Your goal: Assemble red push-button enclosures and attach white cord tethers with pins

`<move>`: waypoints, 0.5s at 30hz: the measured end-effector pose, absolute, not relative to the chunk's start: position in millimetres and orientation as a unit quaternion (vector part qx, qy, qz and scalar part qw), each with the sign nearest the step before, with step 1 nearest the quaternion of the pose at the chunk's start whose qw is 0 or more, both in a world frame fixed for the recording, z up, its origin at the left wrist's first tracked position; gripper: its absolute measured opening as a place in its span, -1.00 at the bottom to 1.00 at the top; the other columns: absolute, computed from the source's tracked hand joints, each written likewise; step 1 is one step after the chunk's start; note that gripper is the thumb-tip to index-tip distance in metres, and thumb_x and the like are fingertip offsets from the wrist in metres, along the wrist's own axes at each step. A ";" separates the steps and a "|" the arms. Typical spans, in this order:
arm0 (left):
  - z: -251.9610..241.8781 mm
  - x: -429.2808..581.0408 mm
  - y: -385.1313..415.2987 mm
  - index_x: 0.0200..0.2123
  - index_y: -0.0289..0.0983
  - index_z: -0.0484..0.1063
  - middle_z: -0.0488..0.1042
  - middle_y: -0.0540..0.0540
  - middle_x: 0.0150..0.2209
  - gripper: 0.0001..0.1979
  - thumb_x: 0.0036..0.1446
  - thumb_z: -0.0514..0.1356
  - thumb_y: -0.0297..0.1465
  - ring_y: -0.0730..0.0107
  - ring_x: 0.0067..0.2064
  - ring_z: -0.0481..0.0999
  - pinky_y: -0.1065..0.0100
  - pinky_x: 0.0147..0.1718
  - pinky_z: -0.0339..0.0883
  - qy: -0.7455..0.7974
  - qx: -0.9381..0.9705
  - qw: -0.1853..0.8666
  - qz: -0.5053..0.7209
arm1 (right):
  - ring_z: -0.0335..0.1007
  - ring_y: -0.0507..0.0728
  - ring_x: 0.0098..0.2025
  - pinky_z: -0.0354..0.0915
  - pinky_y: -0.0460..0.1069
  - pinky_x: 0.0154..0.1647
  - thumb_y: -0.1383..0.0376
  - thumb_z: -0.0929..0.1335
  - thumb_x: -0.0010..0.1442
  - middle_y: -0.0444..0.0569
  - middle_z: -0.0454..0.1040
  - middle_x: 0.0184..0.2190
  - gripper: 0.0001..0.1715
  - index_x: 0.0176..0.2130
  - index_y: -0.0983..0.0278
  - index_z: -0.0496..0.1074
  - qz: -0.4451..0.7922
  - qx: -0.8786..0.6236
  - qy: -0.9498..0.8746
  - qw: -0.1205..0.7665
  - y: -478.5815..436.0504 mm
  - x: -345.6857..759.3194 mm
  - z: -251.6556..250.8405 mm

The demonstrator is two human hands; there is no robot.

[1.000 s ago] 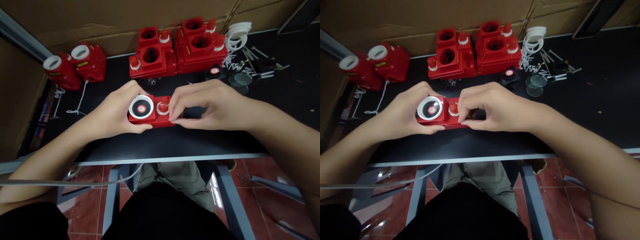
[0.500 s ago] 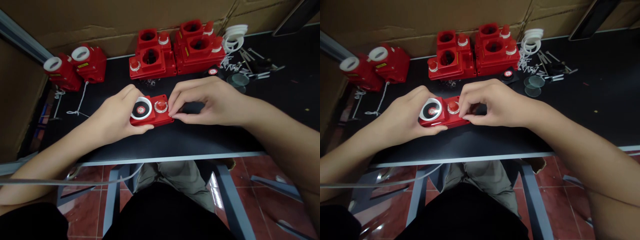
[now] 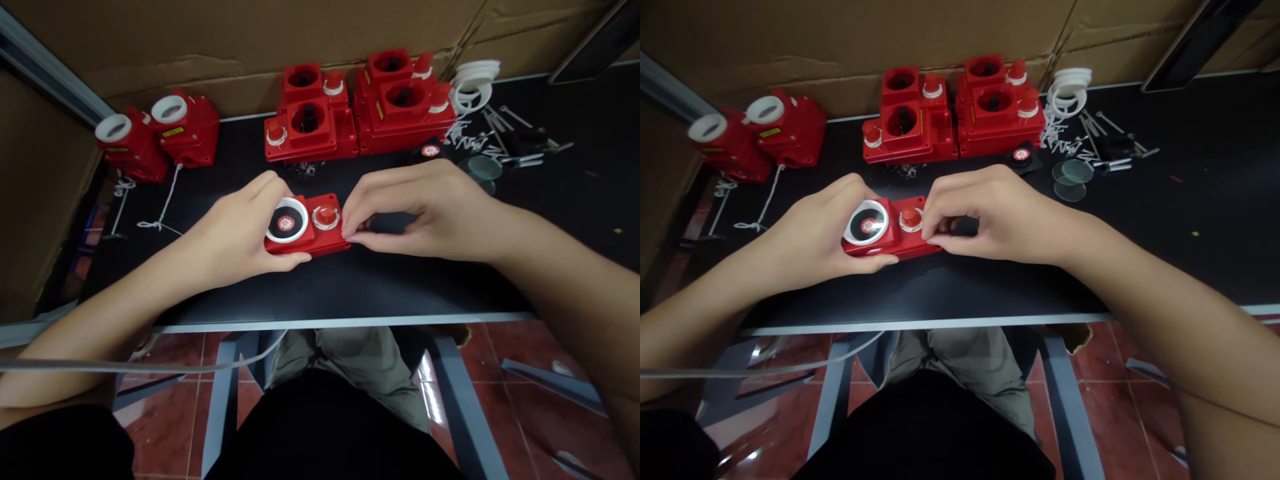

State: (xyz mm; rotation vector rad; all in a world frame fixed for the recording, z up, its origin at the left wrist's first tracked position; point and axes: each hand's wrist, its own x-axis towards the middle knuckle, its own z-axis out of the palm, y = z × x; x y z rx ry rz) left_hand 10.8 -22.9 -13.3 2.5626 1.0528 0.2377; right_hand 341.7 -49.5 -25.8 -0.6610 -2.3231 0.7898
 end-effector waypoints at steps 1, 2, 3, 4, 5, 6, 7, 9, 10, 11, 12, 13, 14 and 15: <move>-13.7 10.1 -22.8 0.06 -0.13 0.43 0.58 -0.19 0.11 -0.45 0.29 0.59 -0.02 -0.11 0.05 0.70 0.01 0.02 0.61 0.370 0.907 0.180 0.085 | 0.79 0.18 -0.11 0.72 0.14 -0.04 0.28 0.55 0.61 -0.05 0.84 -0.03 -0.86 -0.07 0.06 0.79 0.285 -0.250 -0.876 0.299 -50.6 340.9 -26.3; -14.1 9.4 -22.8 0.06 -0.12 0.42 0.59 -0.20 0.13 -0.46 0.29 0.59 -0.02 -0.11 0.06 0.70 -0.01 0.03 0.62 0.368 0.908 0.181 0.086 | 0.79 0.19 -0.11 0.72 0.14 -0.05 0.28 0.55 0.61 -0.04 0.84 -0.03 -0.85 -0.07 0.06 0.79 0.271 -0.249 -0.879 0.303 -51.7 340.4 -27.0; -14.4 8.9 -22.8 0.06 -0.11 0.42 0.59 -0.20 0.14 -0.45 0.29 0.59 -0.01 -0.11 0.06 0.70 -0.02 0.03 0.62 0.366 0.908 0.182 0.089 | 0.79 0.19 -0.10 0.71 0.14 -0.05 0.29 0.54 0.61 -0.04 0.84 -0.02 -0.84 -0.07 0.06 0.78 0.256 -0.246 -0.883 0.306 -52.7 340.0 -27.8; -14.6 8.6 -23.0 0.05 -0.09 0.41 0.59 -0.20 0.14 -0.45 0.29 0.59 0.00 -0.11 0.06 0.70 -0.04 0.03 0.63 0.365 0.908 0.184 0.091 | 0.80 0.19 -0.10 0.70 0.13 -0.06 0.30 0.53 0.62 -0.04 0.85 -0.02 -0.83 -0.07 0.06 0.78 0.243 -0.242 -0.887 0.309 -53.4 339.7 -28.8; -14.6 8.5 -23.1 0.04 -0.08 0.40 0.59 -0.20 0.13 -0.44 0.28 0.59 0.02 -0.10 0.05 0.69 -0.04 0.02 0.63 0.366 0.907 0.186 0.094 | 0.80 0.19 -0.10 0.70 0.13 -0.06 0.31 0.52 0.62 -0.03 0.85 -0.03 -0.82 -0.07 0.06 0.78 0.232 -0.236 -0.891 0.313 -53.8 339.2 -29.9; -14.4 8.7 -23.3 0.03 -0.07 0.40 0.59 -0.19 0.13 -0.44 0.28 0.59 0.04 -0.10 0.04 0.69 -0.05 0.01 0.63 0.367 0.906 0.188 0.096 | 0.80 0.20 -0.09 0.70 0.13 -0.06 0.32 0.52 0.63 -0.03 0.85 -0.03 -0.81 -0.07 0.07 0.79 0.225 -0.230 -0.893 0.315 -54.0 338.6 -31.2; -14.1 9.2 -23.4 0.02 -0.07 0.40 0.59 -0.19 0.12 -0.44 0.27 0.59 0.04 -0.11 0.03 0.69 -0.06 0.01 0.63 0.369 0.905 0.190 0.096 | 0.81 0.20 -0.08 0.71 0.13 -0.04 0.32 0.52 0.63 -0.02 0.86 -0.02 -0.80 -0.06 0.07 0.79 0.221 -0.226 -0.894 0.318 -53.9 337.6 -32.4; -13.3 10.5 -23.6 0.02 -0.08 0.40 0.60 -0.20 0.12 -0.45 0.25 0.58 0.03 -0.14 0.04 0.69 -0.07 0.02 0.62 0.372 0.902 0.195 0.097 | 0.84 0.21 -0.03 0.74 0.15 0.05 0.31 0.51 0.65 -0.01 0.86 0.02 -0.79 -0.05 0.07 0.80 0.223 -0.223 -0.895 0.316 -53.0 335.3 -33.5; -12.8 11.3 -23.6 0.02 -0.08 0.40 0.60 -0.20 0.12 -0.45 0.24 0.58 0.02 -0.15 0.05 0.70 -0.08 0.04 0.62 0.373 0.902 0.196 0.097 | 0.85 0.22 0.00 0.74 0.16 0.09 0.30 0.50 0.67 -0.01 0.87 0.04 -0.78 -0.05 0.07 0.81 0.229 -0.224 -0.894 0.313 -52.4 334.6 -32.6; -12.3 12.0 -23.7 0.02 -0.09 0.41 0.61 -0.21 0.13 -0.45 0.23 0.58 0.01 -0.17 0.06 0.71 -0.08 0.05 0.63 0.374 0.901 0.197 0.097 | 0.85 0.22 0.03 0.75 0.17 0.12 0.28 0.50 0.68 -0.02 0.87 0.06 -0.79 -0.03 0.06 0.81 0.237 -0.223 -0.894 0.307 -51.7 335.0 -30.0; -11.8 12.6 -23.9 0.03 -0.10 0.42 0.61 -0.22 0.13 -0.45 0.22 0.58 0.00 -0.17 0.06 0.71 -0.08 0.06 0.63 0.376 0.900 0.197 0.097 | 0.86 0.22 0.04 0.74 0.17 0.13 0.26 0.51 0.68 -0.03 0.87 0.08 -0.80 0.00 0.05 0.82 0.246 -0.221 -0.895 0.300 -51.3 337.2 -25.5; -11.3 13.1 -24.0 0.03 -0.11 0.42 0.61 -0.22 0.12 -0.45 0.22 0.58 0.00 -0.16 0.05 0.72 -0.07 0.06 0.64 0.378 0.900 0.196 0.096 | 0.85 0.22 0.05 0.73 0.16 0.11 0.24 0.52 0.68 -0.04 0.88 0.09 -0.83 0.03 0.05 0.82 0.250 -0.223 -0.895 0.295 -51.0 341.9 -19.0; -10.9 13.4 -24.3 0.03 -0.12 0.43 0.62 -0.22 0.12 -0.45 0.22 0.58 -0.01 -0.15 0.04 0.72 -0.06 0.06 0.65 0.380 0.899 0.194 0.094 | 0.84 0.21 0.03 0.72 0.14 0.08 0.21 0.53 0.68 -0.05 0.88 0.09 -0.86 0.06 0.05 0.81 0.250 -0.230 -0.895 0.289 -51.0 349.6 -10.7; -10.7 13.5 -24.6 0.03 -0.13 0.44 0.62 -0.21 0.11 -0.46 0.22 0.58 -0.01 -0.13 0.03 0.73 -0.04 0.06 0.65 0.382 0.899 0.192 0.094 | 0.83 0.19 0.01 0.69 0.13 0.02 0.17 0.55 0.68 -0.04 0.87 0.08 -0.88 0.07 0.07 0.81 0.243 -0.250 -0.893 0.285 -51.2 360.6 -1.3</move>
